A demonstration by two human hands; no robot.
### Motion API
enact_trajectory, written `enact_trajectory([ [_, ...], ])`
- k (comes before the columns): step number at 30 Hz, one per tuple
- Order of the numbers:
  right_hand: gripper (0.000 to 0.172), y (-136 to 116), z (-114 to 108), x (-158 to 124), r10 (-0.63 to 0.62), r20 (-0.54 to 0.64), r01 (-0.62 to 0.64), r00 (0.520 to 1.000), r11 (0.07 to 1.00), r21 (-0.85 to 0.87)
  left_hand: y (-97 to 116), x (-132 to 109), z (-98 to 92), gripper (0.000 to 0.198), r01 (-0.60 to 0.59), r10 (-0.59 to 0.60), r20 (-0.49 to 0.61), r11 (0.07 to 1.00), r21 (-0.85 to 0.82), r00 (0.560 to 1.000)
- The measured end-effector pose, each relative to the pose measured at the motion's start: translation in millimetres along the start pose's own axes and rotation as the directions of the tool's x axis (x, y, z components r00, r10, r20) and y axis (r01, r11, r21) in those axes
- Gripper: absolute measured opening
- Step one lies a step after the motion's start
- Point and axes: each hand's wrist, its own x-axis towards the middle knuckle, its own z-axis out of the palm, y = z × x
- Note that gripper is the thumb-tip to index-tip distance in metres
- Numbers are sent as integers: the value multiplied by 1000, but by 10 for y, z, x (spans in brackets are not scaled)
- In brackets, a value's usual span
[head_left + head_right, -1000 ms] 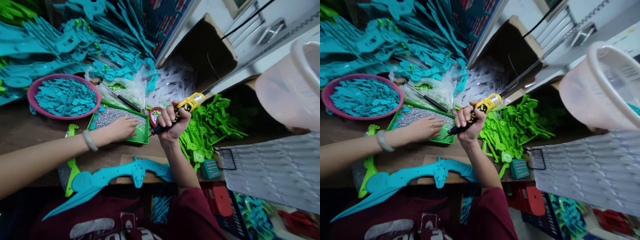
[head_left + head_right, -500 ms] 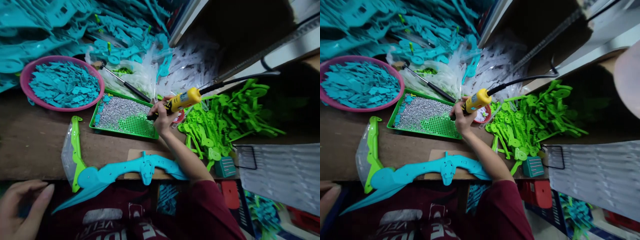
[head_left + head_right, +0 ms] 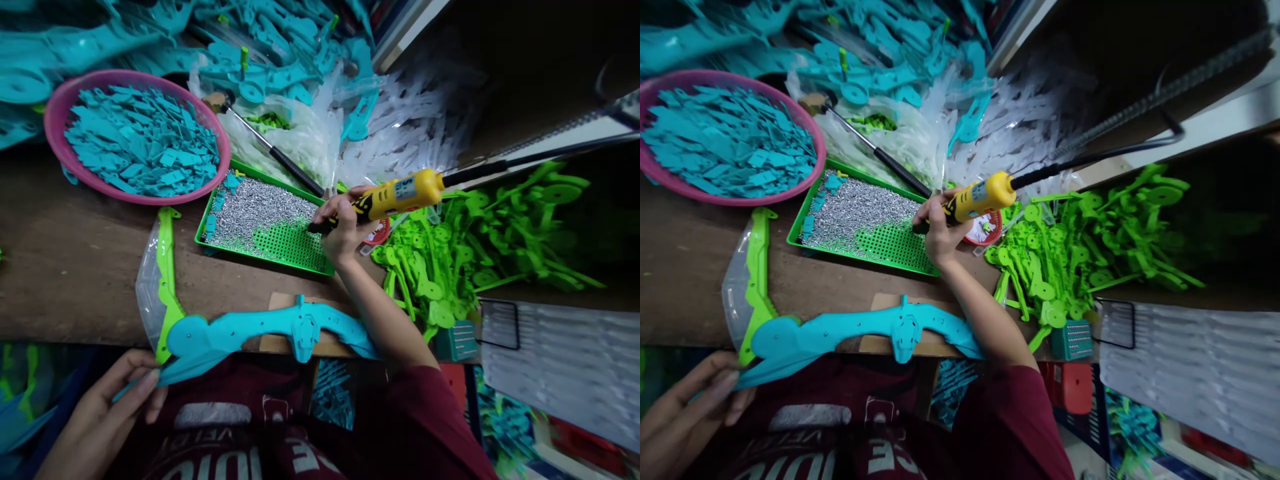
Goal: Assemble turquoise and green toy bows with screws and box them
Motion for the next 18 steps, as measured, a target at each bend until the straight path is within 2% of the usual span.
enact_trajectory([
  [3,32,-12,6,-11,-7,6,7,1000,1000,-4,38,-25,43,43,64,-57,59,991,-117,997],
  [8,30,35,17,3,-41,30,40,999,999,18,-19,-25,73,48,-13,28,99,989,-149,995],
  [11,28,-58,57,24,-51,12,50,999,999,13,-80,-15,98,47,-41,59,92,981,-190,994],
  [13,20,-270,113,-60,-106,-27,107,994,993,52,-133,3,116,46,-102,124,104,975,-198,987],
  [15,10,-597,183,-285,-167,-25,169,986,978,118,-191,23,134,44,-170,198,122,963,-209,973],
  [16,5,-786,215,-446,-167,18,162,986,976,146,-217,32,141,43,-193,226,133,956,-223,965],
  [17,2,-975,243,-626,-157,118,136,980,976,171,-241,39,148,42,-206,245,141,948,-243,959],
  [18,8,-1150,264,-816,-80,244,40,967,986,164,-260,46,152,40,-213,258,148,940,-265,955],
])
